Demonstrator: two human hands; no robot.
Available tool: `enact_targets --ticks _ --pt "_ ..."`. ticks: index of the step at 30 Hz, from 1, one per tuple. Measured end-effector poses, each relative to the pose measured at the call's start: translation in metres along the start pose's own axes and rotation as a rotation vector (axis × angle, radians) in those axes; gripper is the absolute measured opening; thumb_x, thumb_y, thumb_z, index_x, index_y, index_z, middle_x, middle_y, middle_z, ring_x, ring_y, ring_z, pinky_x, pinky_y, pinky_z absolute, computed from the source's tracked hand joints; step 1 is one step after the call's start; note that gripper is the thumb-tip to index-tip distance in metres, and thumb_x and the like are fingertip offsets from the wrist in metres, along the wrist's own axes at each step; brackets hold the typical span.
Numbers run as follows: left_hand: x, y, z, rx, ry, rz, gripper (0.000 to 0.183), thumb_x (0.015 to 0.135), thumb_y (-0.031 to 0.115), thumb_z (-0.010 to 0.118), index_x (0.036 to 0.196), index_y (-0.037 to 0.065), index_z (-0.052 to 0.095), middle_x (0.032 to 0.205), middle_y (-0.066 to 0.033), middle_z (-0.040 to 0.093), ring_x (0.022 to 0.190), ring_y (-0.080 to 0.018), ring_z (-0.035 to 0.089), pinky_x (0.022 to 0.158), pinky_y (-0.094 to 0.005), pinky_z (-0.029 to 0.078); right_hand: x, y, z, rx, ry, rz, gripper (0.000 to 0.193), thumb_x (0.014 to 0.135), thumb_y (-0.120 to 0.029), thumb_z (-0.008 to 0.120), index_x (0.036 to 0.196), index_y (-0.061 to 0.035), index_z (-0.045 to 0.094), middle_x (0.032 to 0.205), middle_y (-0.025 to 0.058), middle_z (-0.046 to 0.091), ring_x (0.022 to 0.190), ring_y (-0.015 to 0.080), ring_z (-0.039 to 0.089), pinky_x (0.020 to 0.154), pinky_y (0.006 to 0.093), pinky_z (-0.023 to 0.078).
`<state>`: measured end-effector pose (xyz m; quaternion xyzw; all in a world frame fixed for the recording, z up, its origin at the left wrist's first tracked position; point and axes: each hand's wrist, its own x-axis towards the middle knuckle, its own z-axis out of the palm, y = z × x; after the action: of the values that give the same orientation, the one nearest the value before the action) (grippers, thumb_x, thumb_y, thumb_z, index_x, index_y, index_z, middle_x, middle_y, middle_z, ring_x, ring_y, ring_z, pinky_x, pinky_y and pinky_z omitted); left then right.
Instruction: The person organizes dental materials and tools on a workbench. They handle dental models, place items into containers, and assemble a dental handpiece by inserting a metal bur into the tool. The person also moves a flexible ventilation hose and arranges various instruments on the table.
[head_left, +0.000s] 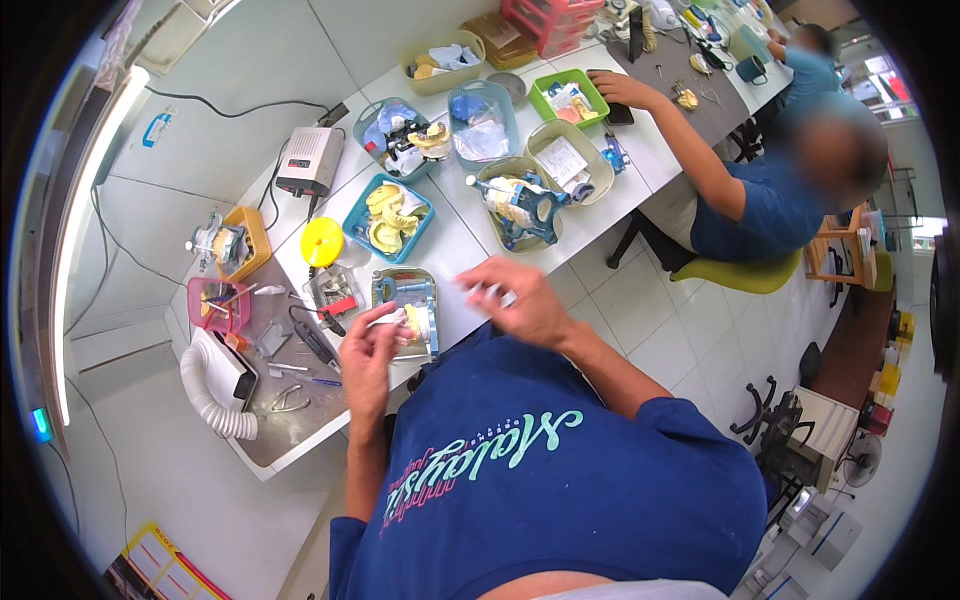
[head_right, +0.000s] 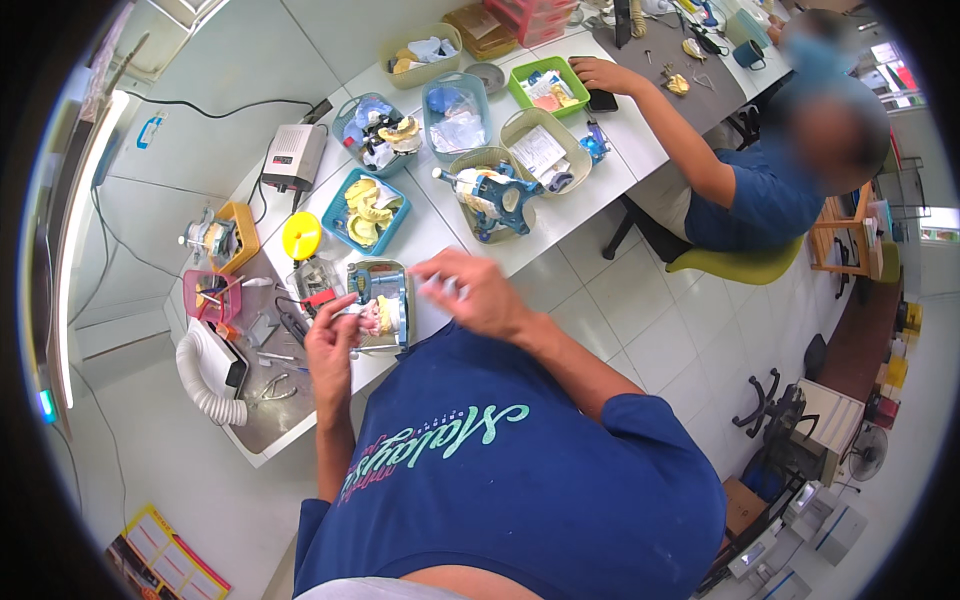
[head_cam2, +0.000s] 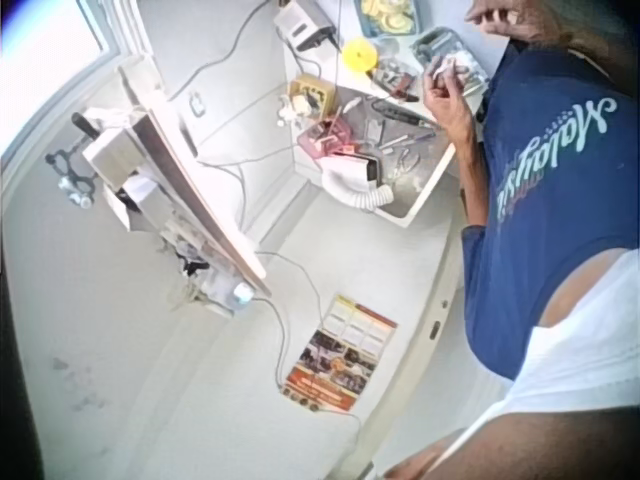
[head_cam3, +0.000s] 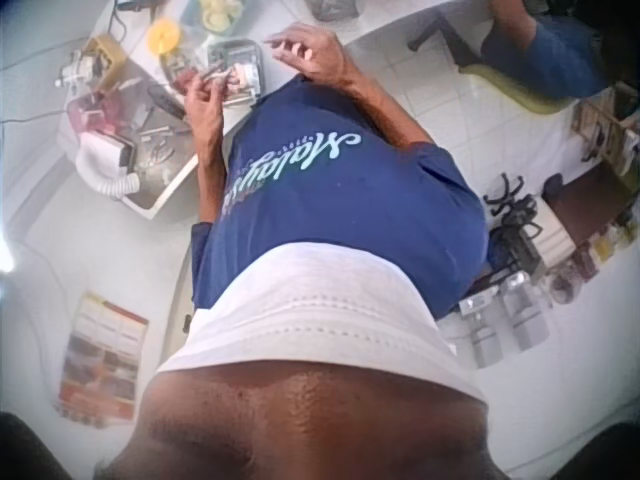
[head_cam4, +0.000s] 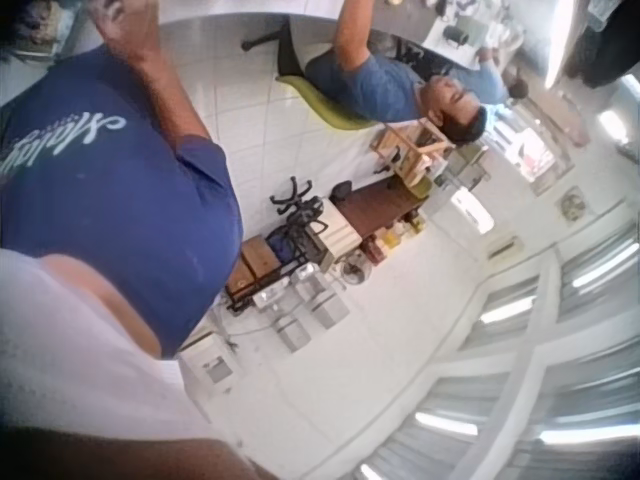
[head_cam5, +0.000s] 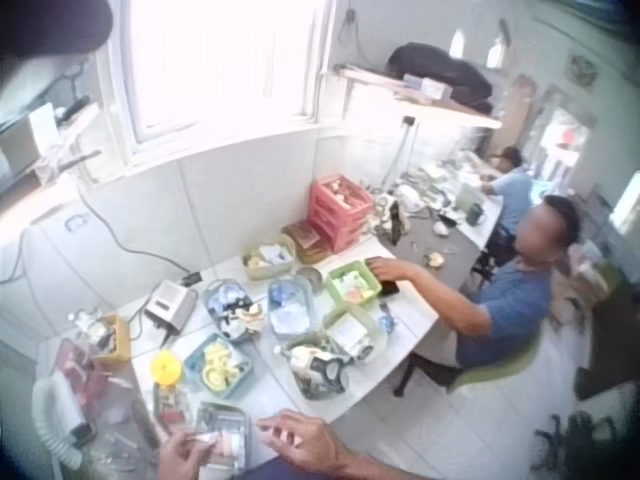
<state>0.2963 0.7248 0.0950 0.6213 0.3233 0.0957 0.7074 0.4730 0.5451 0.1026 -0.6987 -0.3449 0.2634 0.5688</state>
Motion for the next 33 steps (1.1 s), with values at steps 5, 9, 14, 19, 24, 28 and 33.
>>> enact_targets --ticks 5,9,14,19,24,28,33 --pt "0.015 0.007 0.036 -0.033 -0.223 0.041 0.036 0.099 0.014 0.060 0.131 -0.001 0.052 0.081 -0.0033 0.069 0.073 -0.0040 0.059 0.065 -0.0180 0.042 -0.006 -0.003 0.020 -0.019 -0.097 -0.087 0.019 0.087 -0.012 0.069 0.105 -0.0061 0.071 0.091 0.0078 0.068 0.079 0.0165 0.065 0.065 0.0296 0.052" --pt "0.016 0.011 0.040 0.032 -0.315 0.039 0.039 0.098 0.016 0.060 0.133 0.000 0.051 0.083 -0.0039 0.069 0.078 -0.0059 0.061 0.070 -0.0189 0.045 -0.011 -0.010 0.014 0.062 -0.048 0.022 0.013 0.087 -0.010 0.069 0.098 -0.0032 0.070 0.086 0.0078 0.068 0.075 0.0173 0.065 0.066 0.0290 0.052" --pt "0.009 0.006 0.036 0.010 -0.278 0.062 0.040 0.098 0.013 0.060 0.135 0.000 0.050 0.102 -0.0089 0.070 0.094 -0.0122 0.063 0.083 -0.0255 0.049 -0.009 0.000 -0.033 -0.242 0.183 -0.145 0.011 0.086 -0.011 0.069 0.094 -0.0036 0.070 0.086 0.0069 0.069 0.070 0.0140 0.065 0.061 0.0270 0.052" --pt "0.009 -0.016 -0.003 -0.025 -0.087 0.037 0.038 0.098 0.008 0.056 0.134 -0.001 0.050 0.113 -0.0118 0.067 0.096 -0.0133 0.062 0.085 -0.0253 0.049 0.010 0.018 -0.150 -0.669 0.597 0.049 0.010 0.087 -0.011 0.067 0.092 -0.0026 0.068 0.083 0.0101 0.069 0.068 0.0184 0.067 0.063 0.0313 0.053" --pt "0.002 -0.027 -0.028 0.009 0.078 -0.012 0.034 0.099 0.008 0.055 0.131 -0.002 0.052 0.110 -0.0105 0.067 0.093 -0.0121 0.062 0.083 -0.0252 0.049 0.039 0.076 -0.227 -0.821 0.667 0.045 0.011 0.085 -0.009 0.066 0.093 -0.0025 0.069 0.083 0.0114 0.069 0.070 0.0230 0.068 0.068 0.0345 0.054" --pt "-0.002 -0.023 -0.025 0.016 0.132 -0.060 0.031 0.099 0.008 0.054 0.129 -0.002 0.053 0.109 -0.0100 0.067 0.092 -0.0117 0.062 0.082 -0.0250 0.049 0.062 0.136 -0.263 -0.934 0.604 0.155 0.014 0.083 -0.011 0.066 0.093 -0.0032 0.070 0.086 0.0140 0.071 0.075 0.0285 0.070 0.072 0.0386 0.055" --pt "-0.006 -0.029 -0.025 -0.004 0.148 -0.077 0.031 0.100 0.009 0.054 0.128 -0.003 0.053 0.109 -0.0101 0.068 0.092 -0.0116 0.062 0.082 -0.0247 0.049 0.077 0.174 -0.267 -0.920 0.514 0.283 0.016 0.081 -0.013 0.064 0.091 -0.0030 0.071 0.085 0.0157 0.072 0.079 0.0316 0.070 0.075 0.0400 0.055"
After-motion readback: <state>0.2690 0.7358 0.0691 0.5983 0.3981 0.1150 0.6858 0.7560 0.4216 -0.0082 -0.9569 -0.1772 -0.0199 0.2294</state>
